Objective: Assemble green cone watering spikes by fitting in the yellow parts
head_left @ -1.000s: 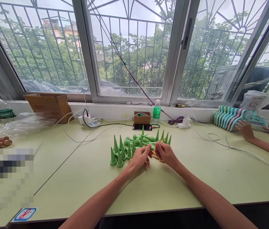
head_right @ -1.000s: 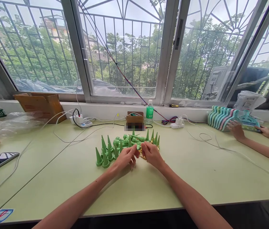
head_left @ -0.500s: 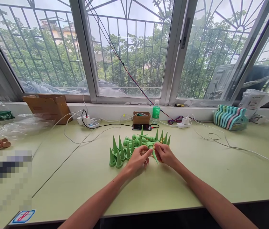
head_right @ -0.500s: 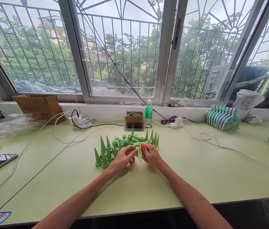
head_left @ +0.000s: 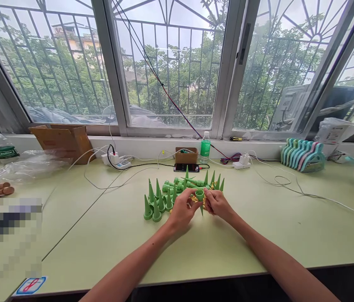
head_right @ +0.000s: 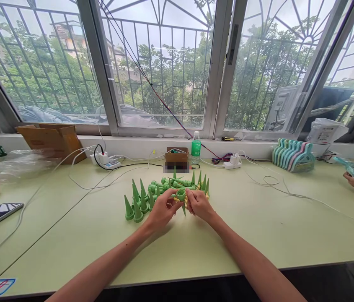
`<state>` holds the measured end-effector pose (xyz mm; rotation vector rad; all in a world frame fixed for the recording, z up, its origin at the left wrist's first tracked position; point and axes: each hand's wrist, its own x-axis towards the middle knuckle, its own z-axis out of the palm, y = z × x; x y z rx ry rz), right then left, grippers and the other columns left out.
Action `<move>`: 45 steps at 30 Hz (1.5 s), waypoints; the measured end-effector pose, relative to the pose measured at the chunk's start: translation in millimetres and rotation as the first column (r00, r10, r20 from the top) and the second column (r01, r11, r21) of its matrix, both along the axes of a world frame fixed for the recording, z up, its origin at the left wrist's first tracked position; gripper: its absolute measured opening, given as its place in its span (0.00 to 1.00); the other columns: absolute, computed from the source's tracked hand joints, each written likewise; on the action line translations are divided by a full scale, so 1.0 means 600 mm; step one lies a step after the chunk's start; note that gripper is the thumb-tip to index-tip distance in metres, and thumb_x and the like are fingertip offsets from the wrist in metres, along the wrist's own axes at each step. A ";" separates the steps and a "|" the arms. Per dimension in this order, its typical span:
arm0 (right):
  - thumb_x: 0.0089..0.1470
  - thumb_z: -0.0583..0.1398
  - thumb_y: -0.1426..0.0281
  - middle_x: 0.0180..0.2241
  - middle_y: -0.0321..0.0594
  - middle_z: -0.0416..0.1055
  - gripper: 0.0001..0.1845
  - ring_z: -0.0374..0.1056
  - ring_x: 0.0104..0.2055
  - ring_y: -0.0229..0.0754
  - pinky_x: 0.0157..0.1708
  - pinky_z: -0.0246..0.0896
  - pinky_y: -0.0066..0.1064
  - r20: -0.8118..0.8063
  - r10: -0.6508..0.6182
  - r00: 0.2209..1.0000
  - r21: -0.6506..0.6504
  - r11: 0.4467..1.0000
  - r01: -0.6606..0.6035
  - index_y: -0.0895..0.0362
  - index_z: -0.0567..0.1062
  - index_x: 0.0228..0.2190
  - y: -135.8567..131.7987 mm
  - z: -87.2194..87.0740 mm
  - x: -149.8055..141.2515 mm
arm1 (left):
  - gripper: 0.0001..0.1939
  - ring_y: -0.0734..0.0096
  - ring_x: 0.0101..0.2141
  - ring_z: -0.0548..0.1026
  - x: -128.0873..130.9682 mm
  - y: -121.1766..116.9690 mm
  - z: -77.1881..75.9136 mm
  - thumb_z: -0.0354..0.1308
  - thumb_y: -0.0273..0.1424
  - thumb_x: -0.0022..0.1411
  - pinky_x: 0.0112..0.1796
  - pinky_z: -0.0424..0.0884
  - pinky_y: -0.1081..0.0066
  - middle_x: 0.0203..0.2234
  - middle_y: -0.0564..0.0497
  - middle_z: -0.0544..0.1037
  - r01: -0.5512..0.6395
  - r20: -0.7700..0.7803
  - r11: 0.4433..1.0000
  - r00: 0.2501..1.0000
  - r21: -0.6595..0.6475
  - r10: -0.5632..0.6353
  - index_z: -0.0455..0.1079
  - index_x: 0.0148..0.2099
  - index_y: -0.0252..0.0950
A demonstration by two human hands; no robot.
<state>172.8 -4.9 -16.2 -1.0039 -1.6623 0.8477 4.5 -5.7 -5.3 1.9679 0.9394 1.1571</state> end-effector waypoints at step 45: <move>0.61 0.49 0.48 0.11 0.31 0.59 0.29 0.54 0.12 0.33 0.13 0.49 0.26 0.005 -0.015 1.000 -0.016 1.000 0.015 0.55 0.60 0.17 -0.003 0.003 0.004 | 0.18 0.77 0.22 0.66 -0.006 -0.006 0.008 0.57 0.46 0.59 0.21 0.64 0.77 0.25 0.53 0.69 0.257 0.119 0.933 0.965 -0.253 -0.234 0.64 0.42 0.36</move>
